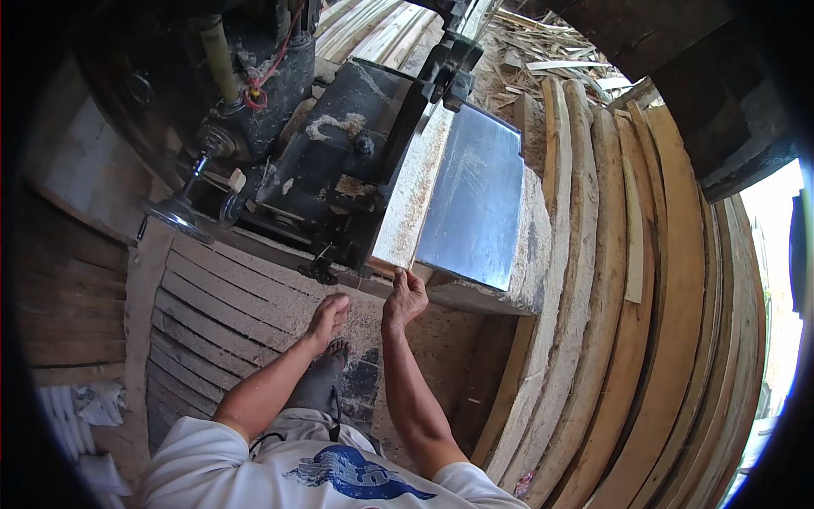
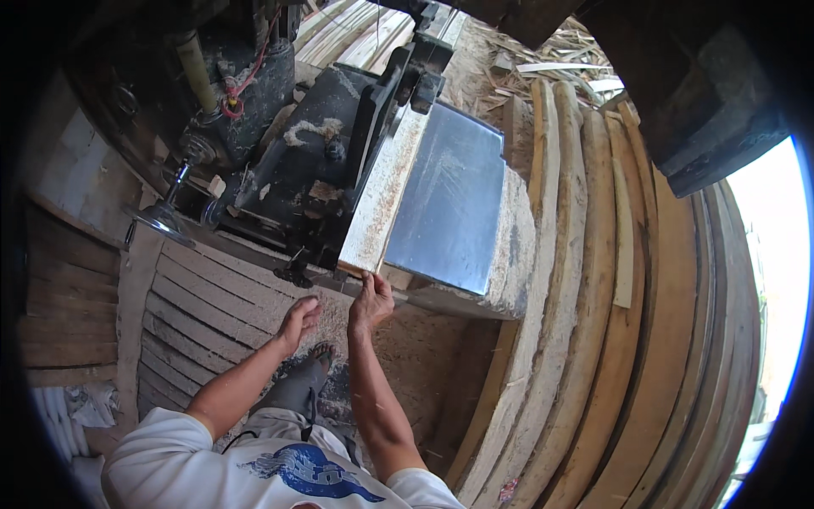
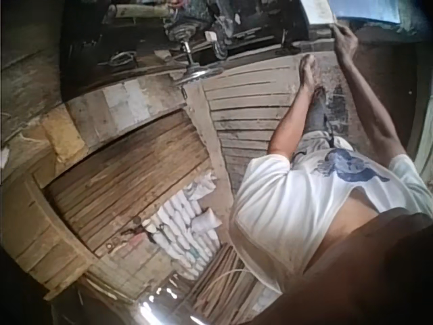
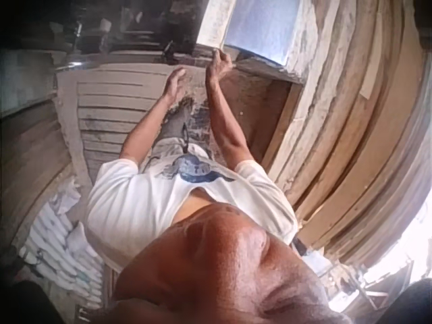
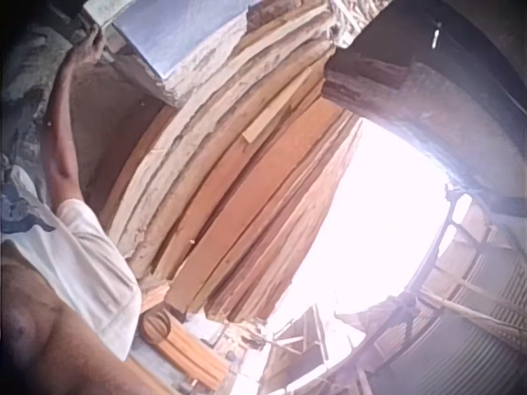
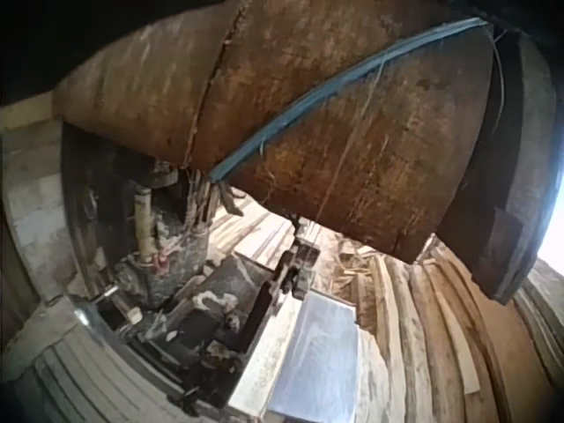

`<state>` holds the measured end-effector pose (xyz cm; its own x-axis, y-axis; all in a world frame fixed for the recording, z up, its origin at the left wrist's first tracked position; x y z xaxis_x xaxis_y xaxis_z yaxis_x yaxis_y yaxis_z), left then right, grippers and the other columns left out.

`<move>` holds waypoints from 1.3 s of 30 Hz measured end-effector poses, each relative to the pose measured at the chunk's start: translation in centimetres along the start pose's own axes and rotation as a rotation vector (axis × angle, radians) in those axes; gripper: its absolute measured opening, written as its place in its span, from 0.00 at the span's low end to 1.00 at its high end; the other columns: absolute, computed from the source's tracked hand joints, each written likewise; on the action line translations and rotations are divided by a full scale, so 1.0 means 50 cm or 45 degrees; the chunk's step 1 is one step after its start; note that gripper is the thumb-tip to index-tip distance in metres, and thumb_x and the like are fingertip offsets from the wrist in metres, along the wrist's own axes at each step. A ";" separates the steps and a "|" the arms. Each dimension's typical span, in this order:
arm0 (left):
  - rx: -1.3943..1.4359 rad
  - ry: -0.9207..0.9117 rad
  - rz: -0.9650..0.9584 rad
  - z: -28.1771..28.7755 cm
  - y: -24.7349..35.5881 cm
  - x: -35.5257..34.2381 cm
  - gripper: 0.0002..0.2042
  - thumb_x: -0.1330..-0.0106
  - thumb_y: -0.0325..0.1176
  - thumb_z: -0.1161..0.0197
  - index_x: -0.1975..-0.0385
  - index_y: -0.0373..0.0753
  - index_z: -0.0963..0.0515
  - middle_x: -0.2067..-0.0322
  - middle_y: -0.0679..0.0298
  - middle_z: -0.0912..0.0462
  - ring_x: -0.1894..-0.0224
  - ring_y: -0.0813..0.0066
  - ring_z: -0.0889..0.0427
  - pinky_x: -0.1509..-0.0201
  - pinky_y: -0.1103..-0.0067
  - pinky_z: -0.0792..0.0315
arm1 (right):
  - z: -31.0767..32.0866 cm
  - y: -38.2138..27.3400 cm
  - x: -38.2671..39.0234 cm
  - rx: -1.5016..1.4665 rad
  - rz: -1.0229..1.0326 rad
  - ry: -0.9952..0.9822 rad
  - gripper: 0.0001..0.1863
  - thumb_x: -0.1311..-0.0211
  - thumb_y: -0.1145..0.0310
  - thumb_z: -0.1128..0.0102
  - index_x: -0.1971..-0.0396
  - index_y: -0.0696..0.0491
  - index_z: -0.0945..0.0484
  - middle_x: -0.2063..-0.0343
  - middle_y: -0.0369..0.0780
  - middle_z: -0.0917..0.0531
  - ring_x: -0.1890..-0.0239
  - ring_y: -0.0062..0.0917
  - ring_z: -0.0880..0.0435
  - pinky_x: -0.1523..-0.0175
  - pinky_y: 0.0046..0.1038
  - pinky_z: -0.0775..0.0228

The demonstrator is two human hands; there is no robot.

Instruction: The person planes a long wooden beam by feeding it through a planing machine, adjusting the machine's tension using a crank, and repeatedly checking the surface of the wood with their hands.

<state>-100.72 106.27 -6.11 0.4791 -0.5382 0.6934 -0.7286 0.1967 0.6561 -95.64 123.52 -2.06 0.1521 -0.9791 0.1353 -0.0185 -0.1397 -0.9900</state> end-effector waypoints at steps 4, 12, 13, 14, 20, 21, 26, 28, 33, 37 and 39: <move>-0.082 0.055 0.151 0.070 -0.085 0.050 0.31 0.42 0.55 0.40 0.42 0.46 0.31 0.51 0.69 0.25 0.52 0.74 0.29 0.45 0.69 0.38 | -0.074 -0.027 -0.068 0.153 0.049 0.135 0.14 0.41 0.68 0.34 0.60 0.63 0.17 0.70 0.39 0.14 0.69 0.17 0.21 0.61 0.22 0.29; -0.251 0.058 0.091 0.135 -0.102 0.080 0.23 0.44 0.51 0.37 0.53 0.44 0.23 0.62 0.70 0.22 0.60 0.79 0.28 0.58 0.78 0.34 | -0.068 -0.020 -0.041 0.640 -0.083 -0.697 0.46 0.42 0.62 0.35 0.29 0.55 0.54 0.35 0.52 0.35 0.35 0.31 0.34 0.35 0.26 0.43; -0.305 0.107 0.075 0.139 -0.092 0.095 0.22 0.44 0.51 0.36 0.55 0.44 0.22 0.63 0.71 0.22 0.61 0.81 0.29 0.61 0.79 0.35 | -0.038 0.006 -0.003 0.610 -0.160 -0.756 0.47 0.43 0.62 0.34 0.29 0.54 0.54 0.35 0.53 0.36 0.33 0.33 0.37 0.34 0.27 0.44; -0.369 0.135 0.057 0.132 -0.081 0.107 0.21 0.44 0.50 0.36 0.56 0.44 0.22 0.65 0.72 0.23 0.63 0.82 0.29 0.64 0.80 0.35 | 0.018 0.065 0.030 0.595 -0.193 -0.766 0.48 0.44 0.62 0.34 0.29 0.54 0.54 0.35 0.54 0.37 0.32 0.35 0.38 0.33 0.27 0.46; -0.328 0.062 0.003 0.104 -0.072 0.180 0.14 0.40 0.45 0.37 0.64 0.40 0.23 0.75 0.75 0.28 0.74 0.86 0.33 0.69 0.87 0.38 | 0.484 0.454 0.290 0.970 -0.562 -0.695 0.48 0.47 0.58 0.29 0.29 0.48 0.47 0.59 0.39 0.17 0.64 0.20 0.22 0.59 0.21 0.29; -0.371 0.063 -0.002 0.117 -0.095 0.187 0.14 0.40 0.45 0.37 0.66 0.40 0.22 0.75 0.75 0.28 0.74 0.87 0.34 0.69 0.87 0.38 | 0.566 0.496 0.343 0.921 -0.671 -0.639 0.48 0.47 0.59 0.28 0.29 0.46 0.47 0.71 0.36 0.21 0.74 0.19 0.27 0.69 0.25 0.32; -0.585 0.073 0.079 0.156 -0.210 0.262 0.14 0.41 0.46 0.35 0.68 0.41 0.21 0.73 0.73 0.26 0.69 0.83 0.29 0.61 0.82 0.34 | 0.781 0.502 0.469 0.876 -1.041 -0.377 0.47 0.47 0.64 0.28 0.29 0.43 0.46 0.83 0.34 0.26 0.86 0.19 0.33 0.81 0.28 0.38; -0.636 -0.012 0.112 0.143 -0.261 0.267 0.16 0.42 0.47 0.34 0.65 0.40 0.20 0.70 0.70 0.22 0.64 0.80 0.26 0.56 0.80 0.33 | 0.845 0.522 0.459 0.879 -0.931 -0.260 0.46 0.47 0.65 0.28 0.29 0.43 0.46 0.84 0.34 0.27 0.86 0.19 0.34 0.82 0.27 0.39; -0.791 -0.002 -0.036 0.179 -0.330 0.319 0.23 0.43 0.48 0.34 0.58 0.34 0.21 0.61 0.60 0.18 0.55 0.72 0.22 0.46 0.77 0.32 | 0.695 0.366 0.387 0.850 -0.670 -0.351 0.48 0.49 0.59 0.28 0.30 0.49 0.46 0.70 0.43 0.17 0.74 0.24 0.22 0.67 0.28 0.27; -0.647 0.046 -0.116 0.165 -0.308 0.333 0.22 0.42 0.46 0.34 0.56 0.34 0.22 0.61 0.62 0.18 0.56 0.74 0.22 0.48 0.78 0.31 | 0.624 0.317 0.279 0.727 -0.389 -0.374 0.50 0.50 0.51 0.28 0.31 0.53 0.45 0.52 0.48 0.19 0.53 0.26 0.21 0.47 0.25 0.31; -0.639 0.104 -0.129 0.169 -0.274 0.362 0.21 0.41 0.45 0.35 0.56 0.35 0.23 0.61 0.64 0.19 0.56 0.75 0.23 0.49 0.79 0.31 | 0.564 0.249 0.251 0.668 -0.313 -0.401 0.50 0.50 0.51 0.28 0.31 0.54 0.45 0.50 0.48 0.20 0.51 0.26 0.21 0.46 0.25 0.32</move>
<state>-86.21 86.91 -5.09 0.5866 -0.5129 0.6267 -0.3618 0.5264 0.7694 -66.08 113.69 -13.80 0.3739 -0.8266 0.4207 0.5260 -0.1847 -0.8302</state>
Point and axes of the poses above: each hand's wrist, its own x-axis away from the middle knuckle, its own z-axis out of the back of the hand, y = z × x, the point moved 3 cm from there along -x, towards the middle knuckle
